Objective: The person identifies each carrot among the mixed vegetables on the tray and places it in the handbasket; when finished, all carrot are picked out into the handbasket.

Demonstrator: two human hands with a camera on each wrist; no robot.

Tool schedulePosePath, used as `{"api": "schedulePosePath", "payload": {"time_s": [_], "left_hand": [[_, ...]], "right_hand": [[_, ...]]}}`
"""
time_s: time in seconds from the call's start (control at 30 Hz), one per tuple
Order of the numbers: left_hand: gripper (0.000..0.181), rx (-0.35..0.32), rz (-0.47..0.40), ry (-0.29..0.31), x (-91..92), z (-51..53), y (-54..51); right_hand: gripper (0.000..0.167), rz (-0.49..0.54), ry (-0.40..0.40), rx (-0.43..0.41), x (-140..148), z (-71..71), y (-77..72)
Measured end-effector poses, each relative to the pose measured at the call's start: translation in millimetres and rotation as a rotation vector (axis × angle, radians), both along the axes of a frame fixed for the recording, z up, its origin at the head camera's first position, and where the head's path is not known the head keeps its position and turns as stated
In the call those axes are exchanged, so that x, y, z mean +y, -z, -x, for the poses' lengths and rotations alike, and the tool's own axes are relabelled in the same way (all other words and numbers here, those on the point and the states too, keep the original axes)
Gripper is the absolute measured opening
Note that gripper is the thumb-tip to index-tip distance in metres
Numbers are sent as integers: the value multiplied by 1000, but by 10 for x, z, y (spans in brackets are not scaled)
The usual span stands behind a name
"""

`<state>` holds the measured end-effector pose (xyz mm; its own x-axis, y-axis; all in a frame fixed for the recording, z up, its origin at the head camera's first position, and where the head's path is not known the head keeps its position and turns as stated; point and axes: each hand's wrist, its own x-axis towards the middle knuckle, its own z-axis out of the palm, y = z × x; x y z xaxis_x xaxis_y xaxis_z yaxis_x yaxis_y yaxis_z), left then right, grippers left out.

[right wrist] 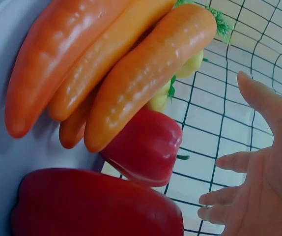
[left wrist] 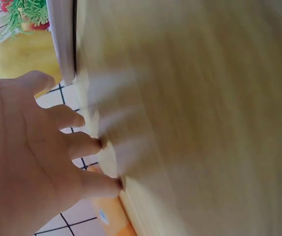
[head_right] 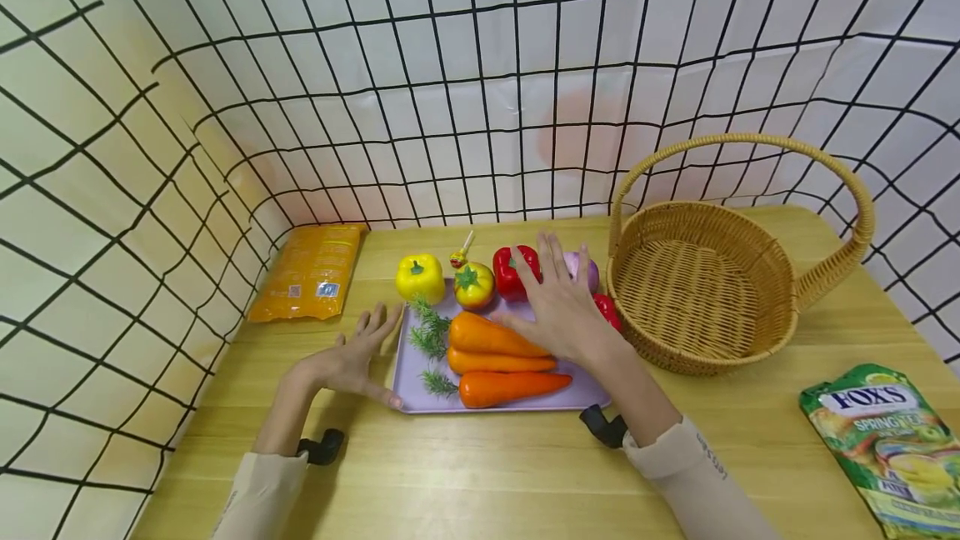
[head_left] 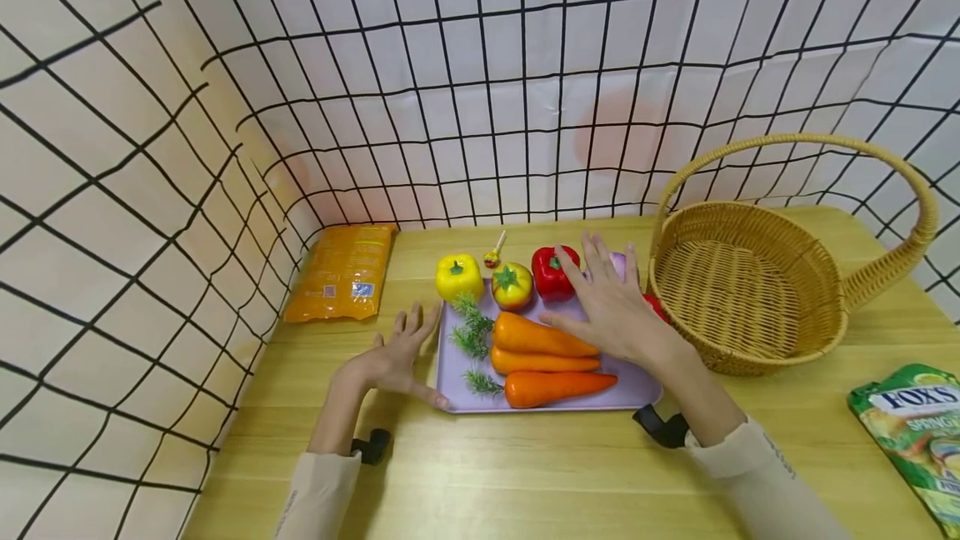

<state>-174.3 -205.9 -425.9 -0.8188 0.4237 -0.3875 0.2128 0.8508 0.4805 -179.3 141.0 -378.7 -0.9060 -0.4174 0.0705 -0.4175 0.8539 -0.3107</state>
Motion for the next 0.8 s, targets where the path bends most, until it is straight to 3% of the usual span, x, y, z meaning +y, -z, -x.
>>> {"api": "schedulePosePath", "payload": {"time_s": [0.37,0.57,0.67,0.8], "left_hand": [[148,-37,109,-31,106,29,1],[148,-49,118,-40,125,30,4],[149,-47,119,-40,133,27,-3],[149,-46,131,-37,138,21,-15]], "right_hand": [[92,31,-79,4,-85,-73,38],[80,192,-187,-44,-137,-107,74],[72,290,-230,-106,-192,-128,105],[63,394,-226,-220,-264,-150,168]]}}
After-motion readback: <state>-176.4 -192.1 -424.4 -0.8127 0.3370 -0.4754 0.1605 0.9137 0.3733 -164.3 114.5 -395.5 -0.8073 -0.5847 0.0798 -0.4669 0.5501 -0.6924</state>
